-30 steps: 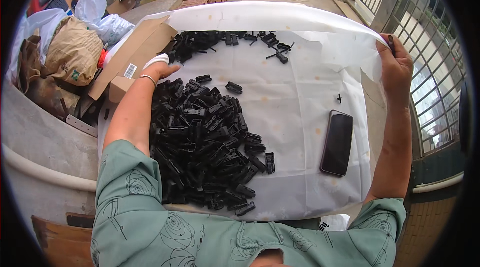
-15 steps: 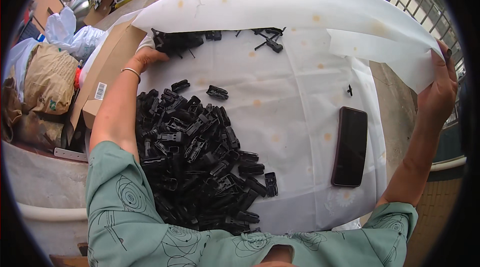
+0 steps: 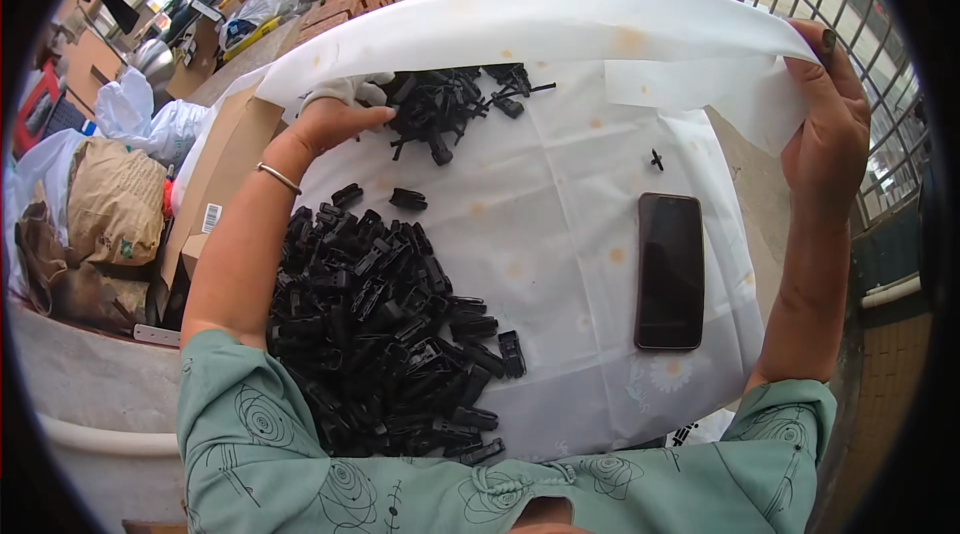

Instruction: Inspecting and wiping small black components with a cloth at a production floor.

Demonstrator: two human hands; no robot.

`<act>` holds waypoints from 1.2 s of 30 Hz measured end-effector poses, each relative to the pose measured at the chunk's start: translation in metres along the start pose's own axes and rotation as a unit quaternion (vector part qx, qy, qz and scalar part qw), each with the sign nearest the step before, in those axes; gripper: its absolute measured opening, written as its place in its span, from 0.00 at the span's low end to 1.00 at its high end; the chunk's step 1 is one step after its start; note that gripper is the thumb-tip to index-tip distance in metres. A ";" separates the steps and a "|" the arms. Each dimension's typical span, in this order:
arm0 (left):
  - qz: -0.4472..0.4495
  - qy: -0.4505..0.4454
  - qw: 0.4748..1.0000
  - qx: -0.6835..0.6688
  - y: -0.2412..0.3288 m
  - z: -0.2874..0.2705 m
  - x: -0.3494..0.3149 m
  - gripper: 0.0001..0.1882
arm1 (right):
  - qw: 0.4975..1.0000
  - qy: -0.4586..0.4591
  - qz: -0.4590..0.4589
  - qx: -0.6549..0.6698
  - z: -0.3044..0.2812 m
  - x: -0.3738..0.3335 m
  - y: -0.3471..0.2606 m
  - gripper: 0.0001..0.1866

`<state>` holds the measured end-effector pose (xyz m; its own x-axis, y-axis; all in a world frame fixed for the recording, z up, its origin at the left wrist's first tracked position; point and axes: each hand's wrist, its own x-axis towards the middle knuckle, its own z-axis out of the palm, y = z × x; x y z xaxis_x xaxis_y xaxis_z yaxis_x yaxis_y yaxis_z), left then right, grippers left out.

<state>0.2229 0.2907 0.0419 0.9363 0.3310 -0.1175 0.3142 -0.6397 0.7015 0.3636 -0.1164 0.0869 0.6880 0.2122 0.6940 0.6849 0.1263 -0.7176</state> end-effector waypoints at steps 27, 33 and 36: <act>0.107 -0.113 0.981 -0.112 0.068 0.126 -0.022 0.26 | 0.995 -0.081 0.042 0.039 0.007 -0.008 0.009 0.08; 0.242 -0.047 0.967 0.067 0.108 0.122 -0.078 0.23 | 0.994 -0.106 0.029 0.019 0.009 0.000 0.006 0.07; 0.182 0.015 0.977 0.110 0.086 0.084 -0.048 0.17 | 0.997 -0.072 0.028 0.027 0.010 -0.008 -0.005 0.07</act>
<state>0.2185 0.1615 0.0489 0.9883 0.0721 0.1347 -0.0095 -0.8510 0.5251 0.3524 -0.1092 0.0848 0.6810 0.3560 0.6399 0.6297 0.1613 -0.7599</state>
